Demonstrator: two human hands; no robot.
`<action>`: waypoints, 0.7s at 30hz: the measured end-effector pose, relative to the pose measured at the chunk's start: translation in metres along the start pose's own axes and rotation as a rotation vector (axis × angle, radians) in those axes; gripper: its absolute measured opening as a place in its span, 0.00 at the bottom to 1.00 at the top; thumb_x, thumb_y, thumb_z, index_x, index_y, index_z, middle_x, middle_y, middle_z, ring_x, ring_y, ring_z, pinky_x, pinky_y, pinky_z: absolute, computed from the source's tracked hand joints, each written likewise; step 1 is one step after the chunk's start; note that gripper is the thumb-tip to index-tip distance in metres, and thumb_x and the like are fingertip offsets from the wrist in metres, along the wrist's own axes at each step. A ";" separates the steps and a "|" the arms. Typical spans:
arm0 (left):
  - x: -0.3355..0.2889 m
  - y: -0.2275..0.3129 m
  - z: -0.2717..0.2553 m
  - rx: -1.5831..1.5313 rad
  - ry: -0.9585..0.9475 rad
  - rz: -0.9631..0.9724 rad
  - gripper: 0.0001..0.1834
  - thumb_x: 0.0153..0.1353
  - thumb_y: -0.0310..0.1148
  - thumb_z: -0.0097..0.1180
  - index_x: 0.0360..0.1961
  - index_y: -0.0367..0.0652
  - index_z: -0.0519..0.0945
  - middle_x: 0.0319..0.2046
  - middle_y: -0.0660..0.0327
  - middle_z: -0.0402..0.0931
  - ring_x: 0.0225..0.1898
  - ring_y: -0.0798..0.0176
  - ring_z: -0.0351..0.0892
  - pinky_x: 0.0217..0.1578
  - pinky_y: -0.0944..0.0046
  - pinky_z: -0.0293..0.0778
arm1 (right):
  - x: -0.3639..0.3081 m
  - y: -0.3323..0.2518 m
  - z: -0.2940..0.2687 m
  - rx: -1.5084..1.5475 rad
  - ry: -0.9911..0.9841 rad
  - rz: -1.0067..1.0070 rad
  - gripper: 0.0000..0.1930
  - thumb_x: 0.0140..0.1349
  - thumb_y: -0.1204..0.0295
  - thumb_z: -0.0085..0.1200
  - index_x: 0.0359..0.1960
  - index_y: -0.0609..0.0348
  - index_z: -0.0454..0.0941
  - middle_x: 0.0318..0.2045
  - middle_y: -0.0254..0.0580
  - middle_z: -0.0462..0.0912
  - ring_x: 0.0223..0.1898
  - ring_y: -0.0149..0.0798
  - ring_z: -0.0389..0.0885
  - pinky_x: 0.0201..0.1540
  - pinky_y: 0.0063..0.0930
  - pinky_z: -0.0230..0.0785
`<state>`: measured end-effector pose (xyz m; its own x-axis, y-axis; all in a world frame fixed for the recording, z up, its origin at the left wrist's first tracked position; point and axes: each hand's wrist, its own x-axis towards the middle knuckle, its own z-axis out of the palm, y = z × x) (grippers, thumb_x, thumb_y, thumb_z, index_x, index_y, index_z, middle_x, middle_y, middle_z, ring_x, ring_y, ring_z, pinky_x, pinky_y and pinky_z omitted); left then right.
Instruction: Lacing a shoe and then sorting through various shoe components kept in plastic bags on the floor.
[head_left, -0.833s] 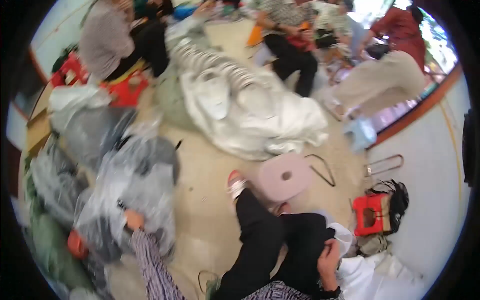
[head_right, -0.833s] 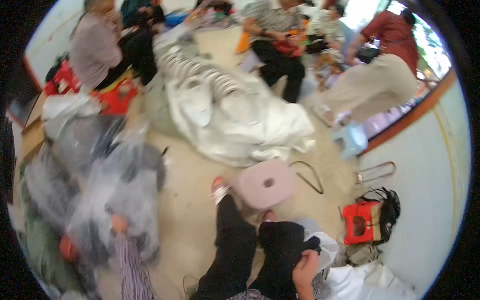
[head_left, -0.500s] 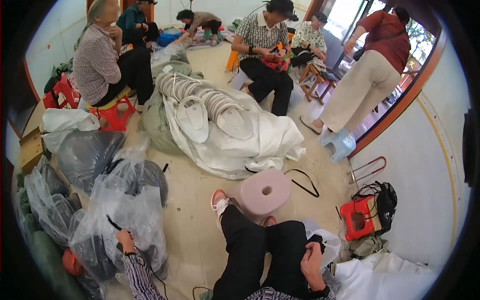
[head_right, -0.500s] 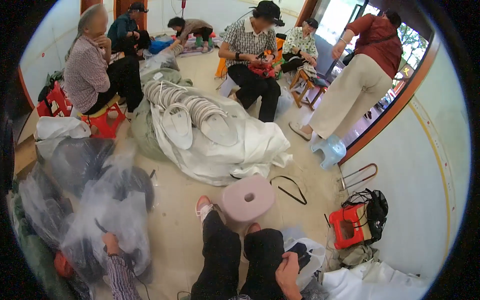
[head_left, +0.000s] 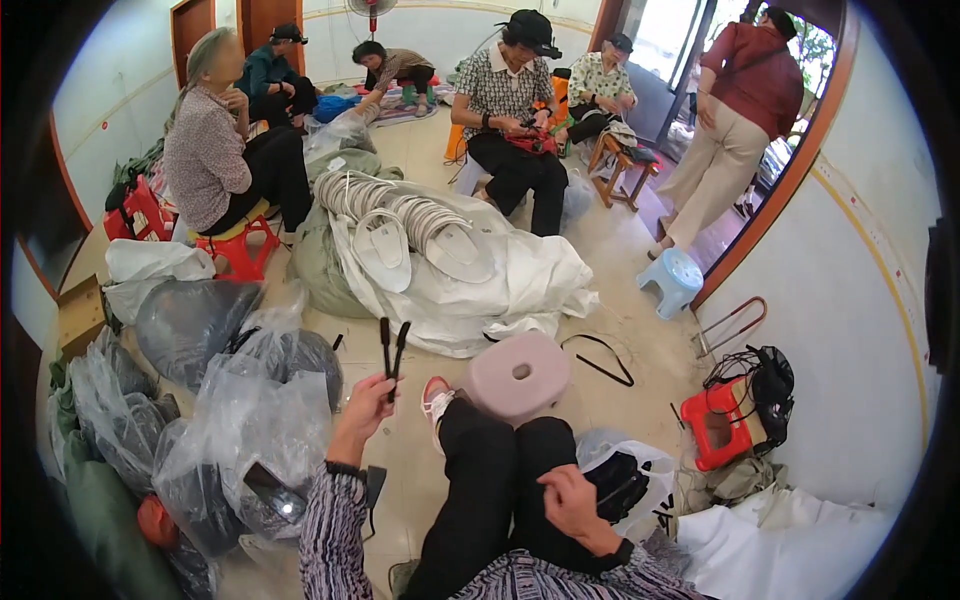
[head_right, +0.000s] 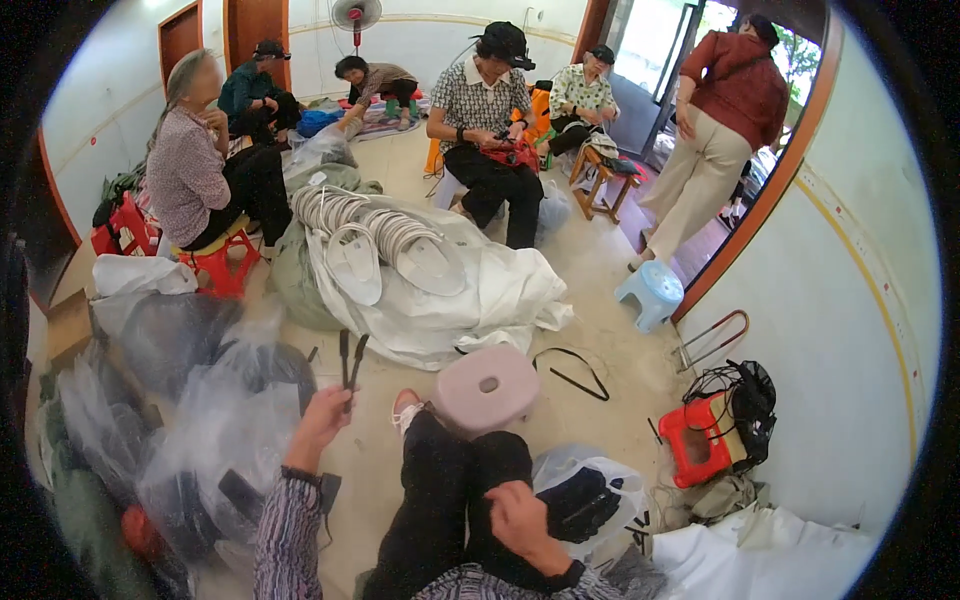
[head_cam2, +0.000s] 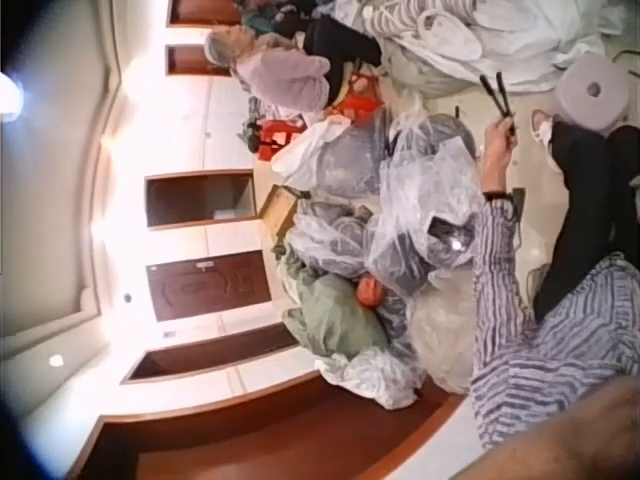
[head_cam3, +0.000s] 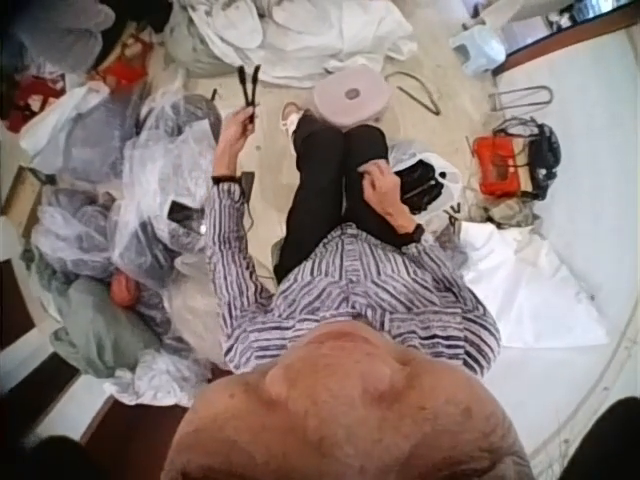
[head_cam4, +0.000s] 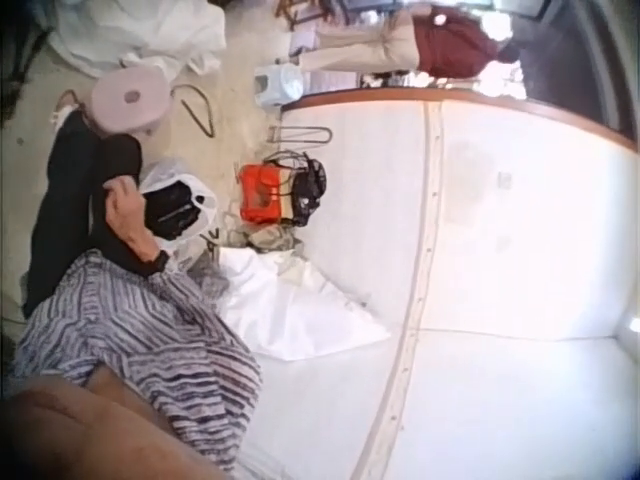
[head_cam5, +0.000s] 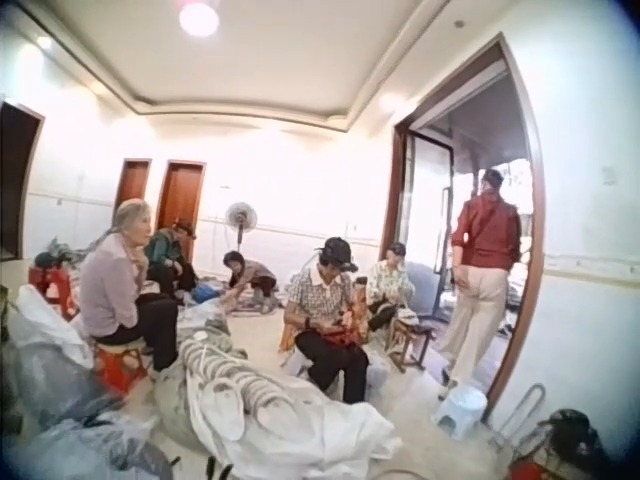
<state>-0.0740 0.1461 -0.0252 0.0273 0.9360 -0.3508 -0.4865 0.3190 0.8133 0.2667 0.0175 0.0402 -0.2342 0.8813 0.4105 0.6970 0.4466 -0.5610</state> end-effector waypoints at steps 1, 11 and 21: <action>0.003 0.001 0.012 -0.001 0.002 0.007 0.10 0.57 0.29 0.49 0.40 0.38 0.76 0.22 0.67 0.72 0.17 0.77 0.63 0.15 0.77 0.55 | 0.000 0.002 0.003 0.000 0.015 -0.078 0.08 0.43 0.81 0.51 0.27 0.57 0.76 0.26 0.42 0.75 0.29 0.44 0.76 0.27 0.33 0.70; 0.032 0.011 0.051 0.278 0.128 0.056 0.04 0.53 0.29 0.56 0.28 0.40 0.77 0.21 0.65 0.73 0.18 0.74 0.67 0.18 0.75 0.63 | 0.002 0.017 0.004 0.112 0.108 -0.074 0.07 0.41 0.81 0.51 0.25 0.58 0.75 0.24 0.43 0.74 0.26 0.44 0.76 0.26 0.33 0.69; 0.048 0.006 0.032 0.204 0.185 -0.020 0.08 0.58 0.34 0.48 0.36 0.43 0.71 0.25 0.61 0.74 0.23 0.64 0.78 0.19 0.69 0.73 | 0.003 0.025 -0.004 0.143 0.143 -0.026 0.07 0.42 0.84 0.50 0.24 0.59 0.75 0.23 0.44 0.74 0.23 0.43 0.75 0.23 0.29 0.67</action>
<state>-0.0482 0.1982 -0.0225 -0.1335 0.8923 -0.4312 -0.3015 0.3779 0.8754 0.2862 0.0301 0.0306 -0.1454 0.8428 0.5182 0.5866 0.4952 -0.6408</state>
